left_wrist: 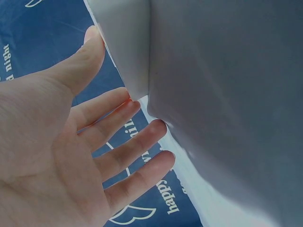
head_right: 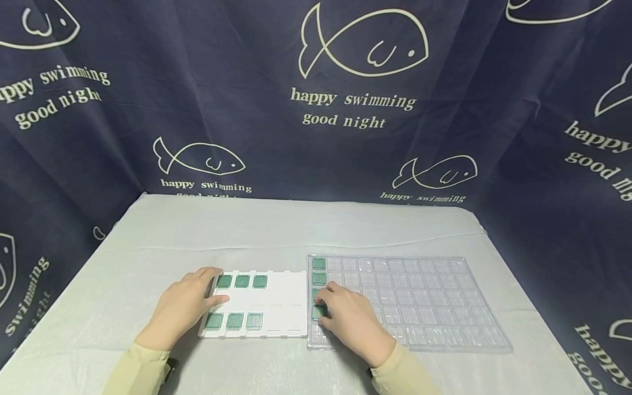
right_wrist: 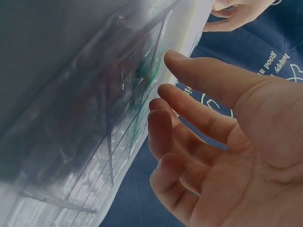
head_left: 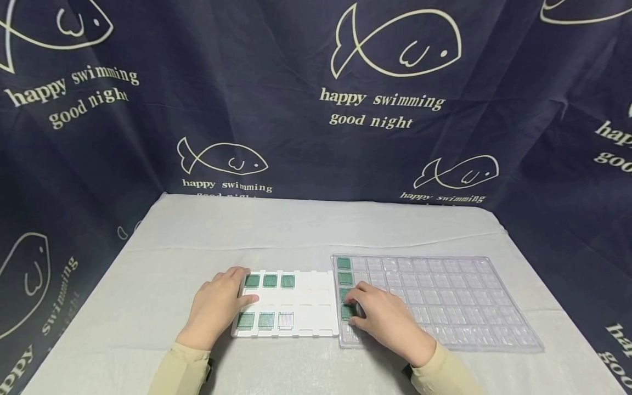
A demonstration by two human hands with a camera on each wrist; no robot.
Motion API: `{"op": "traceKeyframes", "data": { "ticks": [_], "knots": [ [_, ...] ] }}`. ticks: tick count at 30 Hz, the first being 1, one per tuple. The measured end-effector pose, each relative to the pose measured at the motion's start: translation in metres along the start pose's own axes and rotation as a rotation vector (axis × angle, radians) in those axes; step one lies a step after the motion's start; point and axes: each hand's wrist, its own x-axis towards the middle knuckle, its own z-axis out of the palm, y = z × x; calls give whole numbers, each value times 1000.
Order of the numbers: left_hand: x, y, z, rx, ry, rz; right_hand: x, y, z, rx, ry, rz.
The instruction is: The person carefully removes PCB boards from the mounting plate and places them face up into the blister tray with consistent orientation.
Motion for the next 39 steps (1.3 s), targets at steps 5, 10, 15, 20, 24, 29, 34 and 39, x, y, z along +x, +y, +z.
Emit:
{"op": "traceKeyframes", "data": {
  "ticks": [5, 10, 15, 20, 24, 29, 34, 39],
  "knots": [
    [0, -1, 1, -5, 1, 0, 0, 0, 1, 1, -2, -1],
    [1, -1, 0, -10, 3, 5, 1, 0, 1, -2, 4, -8],
    [1, 0, -1, -13, 7, 12, 2, -1, 0, -2, 1, -5],
    [0, 0, -1, -19, 8, 7, 3, -3, -3, -3, 3, -11],
    [0, -1, -1, -17, 2, 5, 3, -5, -4, -15, 9, -11],
    [1, 0, -1, -10, 2, 6, 3, -7, -4, -37, 40, -38],
    [1, -1, 0, 0, 9, 12, 4, -11, -6, -61, 61, -70],
    [1, 0, 1, 11, 12, 13, 6, -17, -7, -76, 85, -104]
  ]
}}
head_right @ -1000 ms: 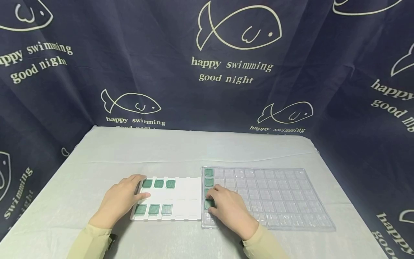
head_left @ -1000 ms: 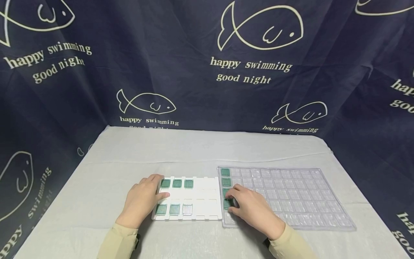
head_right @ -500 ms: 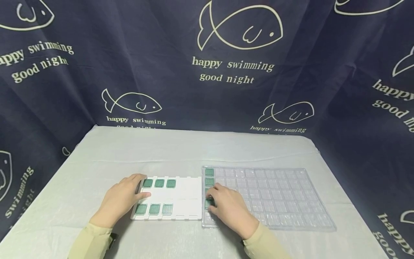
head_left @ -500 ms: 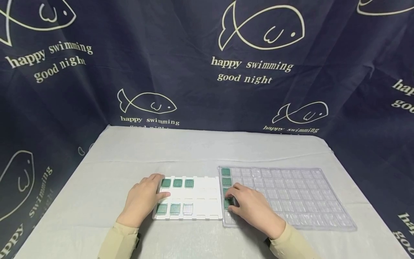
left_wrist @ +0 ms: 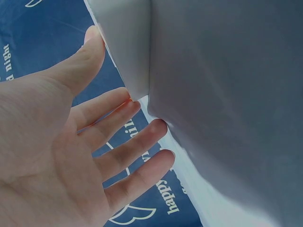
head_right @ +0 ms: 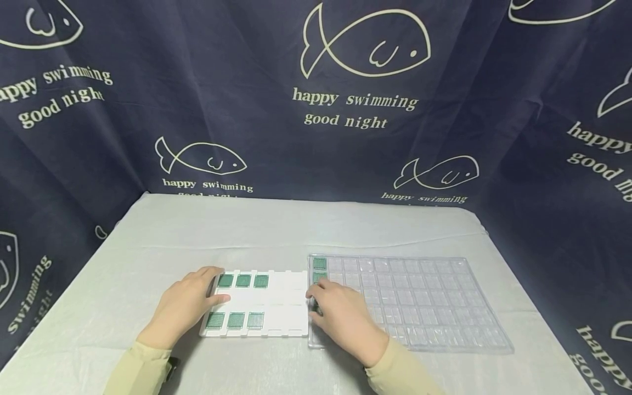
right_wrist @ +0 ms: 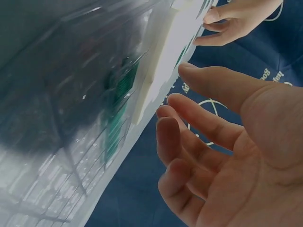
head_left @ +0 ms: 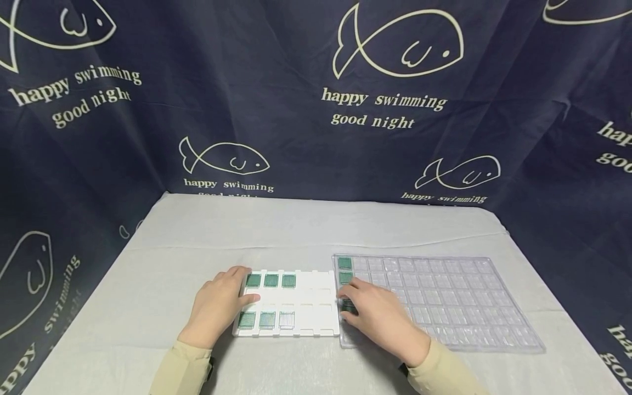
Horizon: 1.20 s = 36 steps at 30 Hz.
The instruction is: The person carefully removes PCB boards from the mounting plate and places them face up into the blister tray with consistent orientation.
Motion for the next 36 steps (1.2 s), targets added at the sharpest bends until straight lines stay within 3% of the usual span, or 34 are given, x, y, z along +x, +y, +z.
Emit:
{"op": "traceKeyframes", "data": {
  "ticks": [16, 29, 36],
  "knots": [
    [0, 0, 1, -1, 5, -1, 14, -32, 5, -24, 16, -160],
    [-1, -2, 2, -2, 11, 3, 27, -62, 18, -7, -26, -223],
    [-1, -2, 1, -4, 17, 7, 33, -69, 25, -76, -24, -252]
  ]
}}
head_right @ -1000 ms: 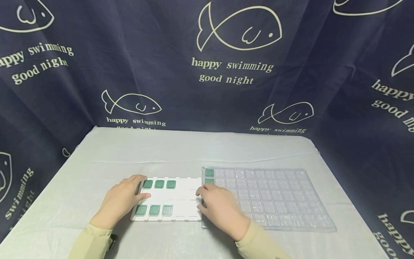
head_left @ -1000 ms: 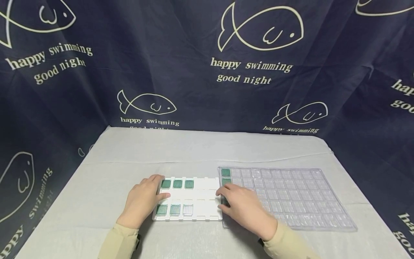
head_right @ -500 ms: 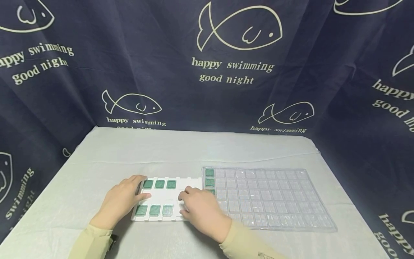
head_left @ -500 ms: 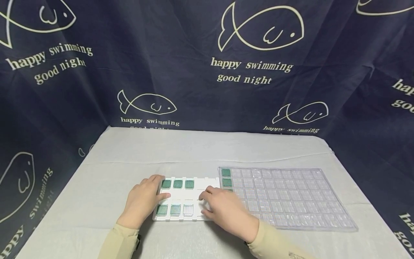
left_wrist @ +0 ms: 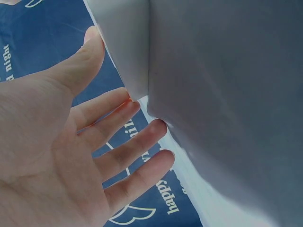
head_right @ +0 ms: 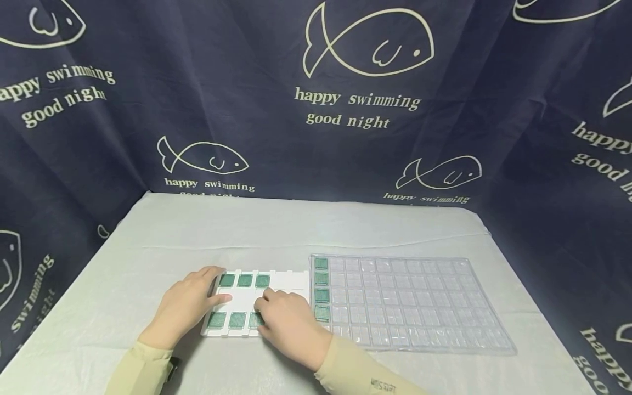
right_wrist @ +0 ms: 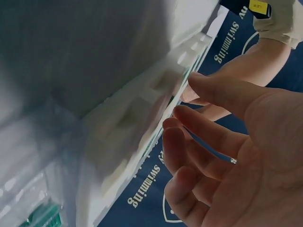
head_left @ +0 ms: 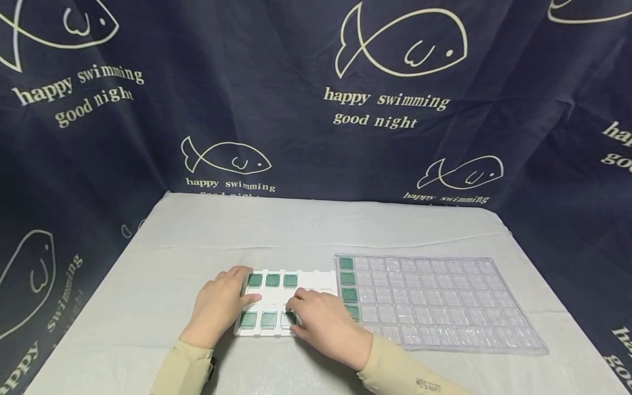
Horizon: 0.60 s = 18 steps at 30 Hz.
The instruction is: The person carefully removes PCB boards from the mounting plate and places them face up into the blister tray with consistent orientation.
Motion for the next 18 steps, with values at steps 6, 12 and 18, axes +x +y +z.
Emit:
{"op": "traceKeyframes", "data": {
  "ticks": [6, 12, 18],
  "knots": [
    [0, 1, -1, -12, -1, -6, 3, -2, 5, -23, -5, 2],
    [-1, 1, 0, -7, 1, -6, 5, -4, 9, -46, -5, 0],
    [0, 0, 0, -1, 5, -2, 5, -5, 10, -53, 10, -7]
  ]
}}
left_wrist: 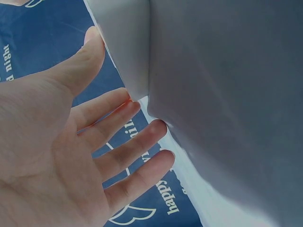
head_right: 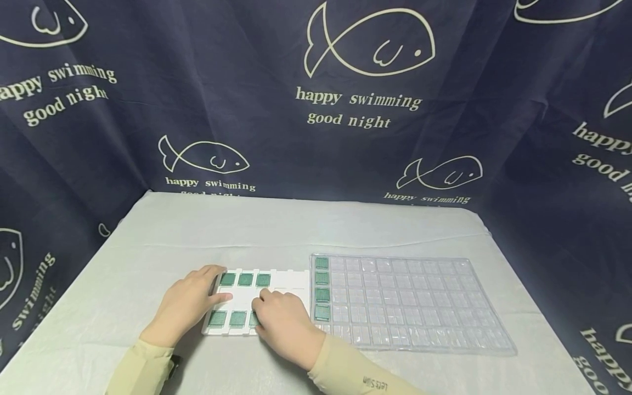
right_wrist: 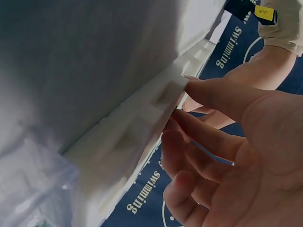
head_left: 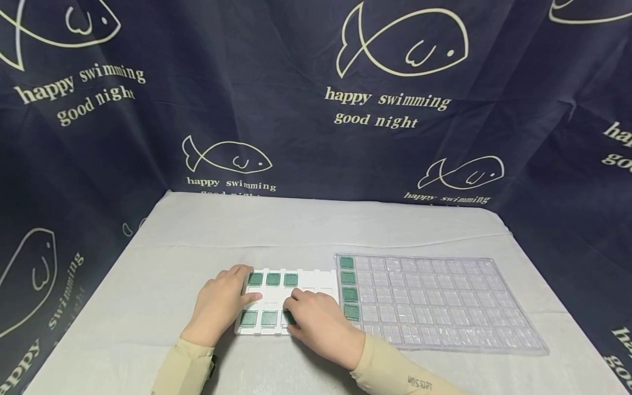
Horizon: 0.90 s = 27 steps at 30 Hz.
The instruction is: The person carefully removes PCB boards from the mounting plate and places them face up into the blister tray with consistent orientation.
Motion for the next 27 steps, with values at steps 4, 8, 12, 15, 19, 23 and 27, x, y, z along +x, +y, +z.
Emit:
{"op": "traceKeyframes", "data": {
  "ticks": [4, 8, 12, 15, 19, 23, 27],
  "knots": [
    [0, 0, -1, -6, -2, -1, 0, 0, 0, -10, 11, -4],
    [0, 0, -1, -7, 0, 1, 1, 0, 0, -16, 16, -4],
    [0, 0, -1, -7, 1, 1, 1, 0, -1, 13, 22, 7],
    [0, 0, -1, -7, 0, 2, 0, 0, -3, 42, 38, 18],
    [0, 0, -1, -7, -4, 5, 0, 1, -5, 53, 58, 21],
    [0, 0, -1, -12, -10, 4, -1, 2, -6, 52, 60, 23],
    [1, 1, -1, -14, -14, 1, -2, 2, -6, 54, 52, 32]
  ]
}}
